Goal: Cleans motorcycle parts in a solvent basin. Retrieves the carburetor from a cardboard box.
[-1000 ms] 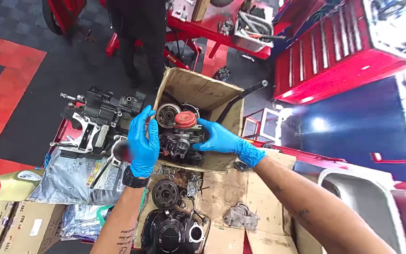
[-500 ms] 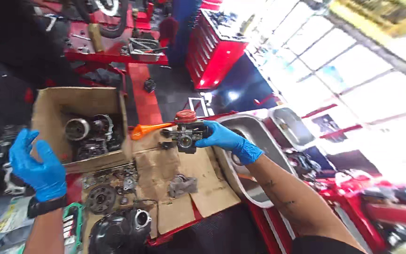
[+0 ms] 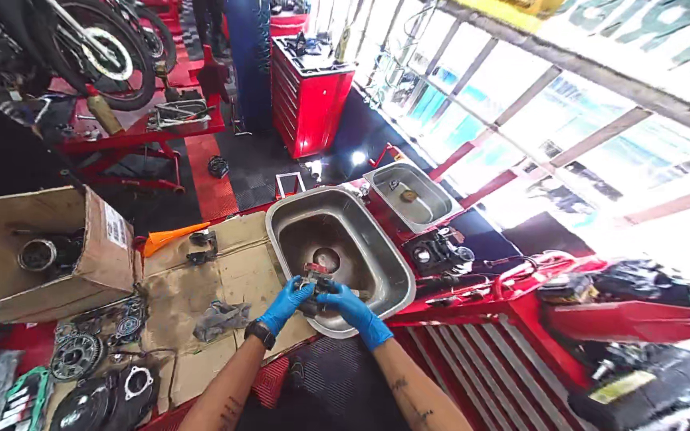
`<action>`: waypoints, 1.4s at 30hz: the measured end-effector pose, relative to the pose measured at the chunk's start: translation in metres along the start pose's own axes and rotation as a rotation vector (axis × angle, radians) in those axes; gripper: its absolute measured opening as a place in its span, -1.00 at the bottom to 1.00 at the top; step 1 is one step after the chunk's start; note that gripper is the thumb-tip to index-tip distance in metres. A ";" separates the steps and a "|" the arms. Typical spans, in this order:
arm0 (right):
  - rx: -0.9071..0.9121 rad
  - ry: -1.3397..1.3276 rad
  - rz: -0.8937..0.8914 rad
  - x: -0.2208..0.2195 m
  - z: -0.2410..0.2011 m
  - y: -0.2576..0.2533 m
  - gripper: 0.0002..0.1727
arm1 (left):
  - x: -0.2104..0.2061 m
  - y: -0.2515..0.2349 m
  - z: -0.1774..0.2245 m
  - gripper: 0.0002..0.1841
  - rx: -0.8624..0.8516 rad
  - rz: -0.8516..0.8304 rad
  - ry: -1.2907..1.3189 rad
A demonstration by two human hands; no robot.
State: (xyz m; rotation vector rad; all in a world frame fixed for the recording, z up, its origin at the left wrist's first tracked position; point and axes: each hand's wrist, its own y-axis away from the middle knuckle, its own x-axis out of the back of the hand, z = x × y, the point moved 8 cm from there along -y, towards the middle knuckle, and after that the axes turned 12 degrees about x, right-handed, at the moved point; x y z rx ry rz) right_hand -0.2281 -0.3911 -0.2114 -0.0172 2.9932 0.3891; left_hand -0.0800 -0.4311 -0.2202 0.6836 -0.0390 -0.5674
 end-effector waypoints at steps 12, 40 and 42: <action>-0.063 0.191 -0.034 0.102 0.034 -0.044 -0.28 | -0.007 -0.096 0.040 -0.33 0.034 0.002 0.006; 0.385 0.772 0.163 0.221 0.005 -0.273 -0.73 | 0.034 -0.266 0.054 0.10 0.230 0.750 -1.009; 0.394 0.718 0.164 0.218 0.021 -0.282 -0.74 | 0.035 -0.266 0.052 0.11 0.246 0.748 -1.002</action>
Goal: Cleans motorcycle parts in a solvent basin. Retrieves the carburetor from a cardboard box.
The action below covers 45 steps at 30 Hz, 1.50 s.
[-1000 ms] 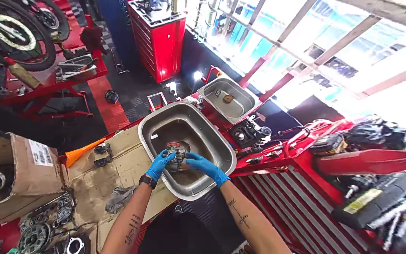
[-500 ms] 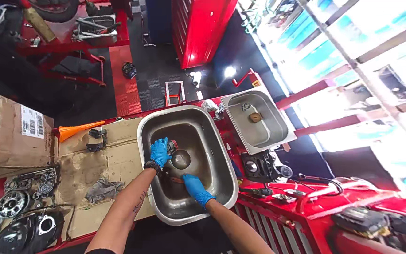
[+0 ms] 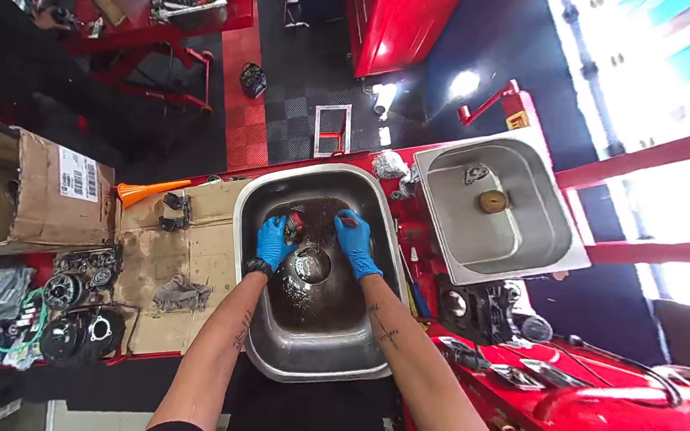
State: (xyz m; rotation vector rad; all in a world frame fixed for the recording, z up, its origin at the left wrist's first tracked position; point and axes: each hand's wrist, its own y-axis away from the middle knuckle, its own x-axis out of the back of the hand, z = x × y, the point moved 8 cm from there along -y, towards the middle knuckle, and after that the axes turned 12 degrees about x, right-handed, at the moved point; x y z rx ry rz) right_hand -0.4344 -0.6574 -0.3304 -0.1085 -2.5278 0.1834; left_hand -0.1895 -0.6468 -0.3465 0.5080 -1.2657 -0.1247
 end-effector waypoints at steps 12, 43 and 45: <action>0.077 -0.101 -0.216 -0.003 -0.062 0.023 -0.77 | 0.010 -0.006 0.023 0.02 0.060 -0.045 -0.102; -0.042 0.030 -0.417 0.000 -0.018 0.008 -0.80 | -0.013 0.026 0.038 0.34 -0.418 -0.297 -0.309; -0.098 -0.169 -0.353 0.011 -0.049 0.012 -0.82 | -0.009 0.020 0.031 0.35 -0.339 -0.292 -0.234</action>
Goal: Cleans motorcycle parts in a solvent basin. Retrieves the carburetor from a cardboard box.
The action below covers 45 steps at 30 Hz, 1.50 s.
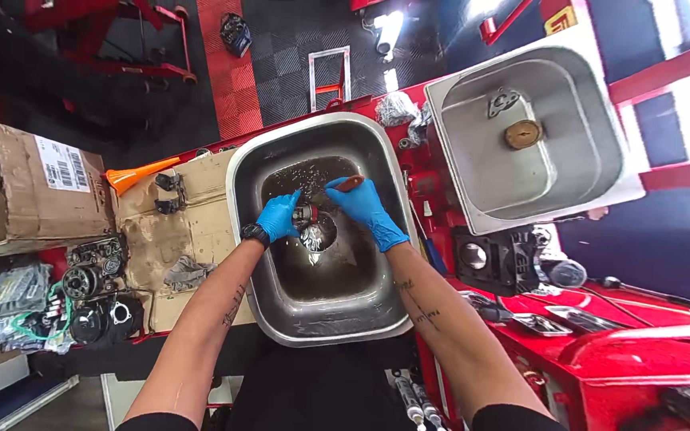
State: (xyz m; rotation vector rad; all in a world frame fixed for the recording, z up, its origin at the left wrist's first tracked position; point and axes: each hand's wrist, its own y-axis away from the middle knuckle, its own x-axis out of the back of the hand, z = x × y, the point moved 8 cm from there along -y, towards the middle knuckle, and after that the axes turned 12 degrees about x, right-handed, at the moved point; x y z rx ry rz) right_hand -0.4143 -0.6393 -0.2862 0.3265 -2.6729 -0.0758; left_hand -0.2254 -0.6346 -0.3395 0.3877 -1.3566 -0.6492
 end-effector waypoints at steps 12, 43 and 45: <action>0.057 -0.244 0.239 -0.044 0.023 0.060 -0.80 | -0.007 0.003 -0.026 0.11 0.238 0.032 0.185; 0.184 0.010 0.448 -0.053 0.068 0.086 -0.70 | -0.055 0.023 -0.075 -0.11 0.634 -0.115 1.048; 0.121 -0.075 0.379 -0.051 0.055 0.082 -0.74 | -0.060 0.021 -0.079 -0.16 0.622 -0.127 1.133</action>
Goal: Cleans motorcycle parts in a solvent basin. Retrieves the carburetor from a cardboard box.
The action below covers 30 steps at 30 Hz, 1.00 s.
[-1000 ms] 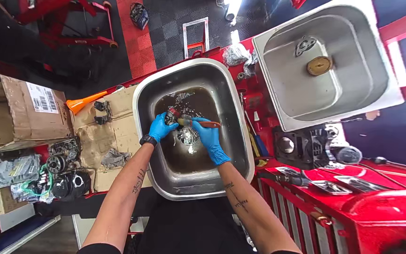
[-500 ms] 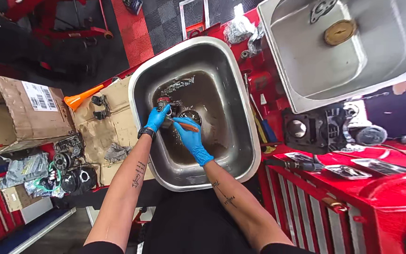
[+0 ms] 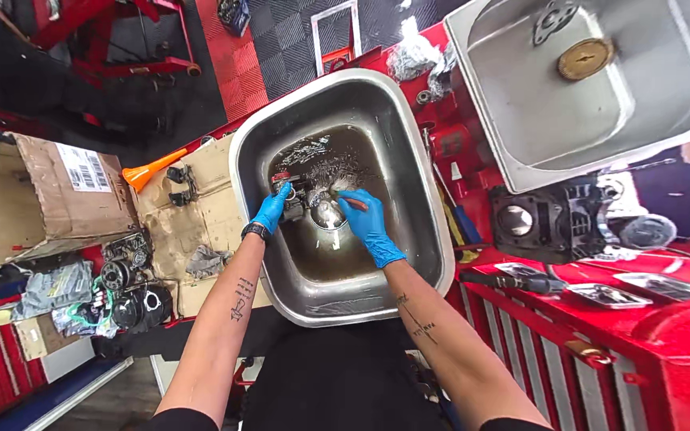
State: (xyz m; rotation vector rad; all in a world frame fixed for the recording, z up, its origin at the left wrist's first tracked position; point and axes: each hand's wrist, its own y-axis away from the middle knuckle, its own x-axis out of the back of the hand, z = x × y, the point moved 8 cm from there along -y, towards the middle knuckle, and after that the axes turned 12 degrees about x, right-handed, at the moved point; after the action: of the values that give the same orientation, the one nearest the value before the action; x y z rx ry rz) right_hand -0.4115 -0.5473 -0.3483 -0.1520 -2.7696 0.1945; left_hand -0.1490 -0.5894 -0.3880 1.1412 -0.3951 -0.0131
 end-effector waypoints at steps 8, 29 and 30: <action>-0.189 -0.283 0.114 -0.052 -0.055 0.038 -0.80 | -0.003 0.008 0.009 -0.18 0.016 0.040 -0.036; -0.164 -0.288 -0.002 -0.045 -0.038 -0.003 -0.77 | 0.022 0.024 0.016 -0.33 -0.102 0.325 -0.403; -0.188 -0.350 0.009 -0.054 -0.043 -0.001 -0.77 | 0.020 0.026 0.014 -0.33 -0.094 0.326 -0.430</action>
State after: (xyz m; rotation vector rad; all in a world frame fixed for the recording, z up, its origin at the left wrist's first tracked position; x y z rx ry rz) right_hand -0.3455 -0.5504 -0.3272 -0.1937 -3.1345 -0.0441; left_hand -0.1396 -0.5943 -0.3539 0.9665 -0.9503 0.0089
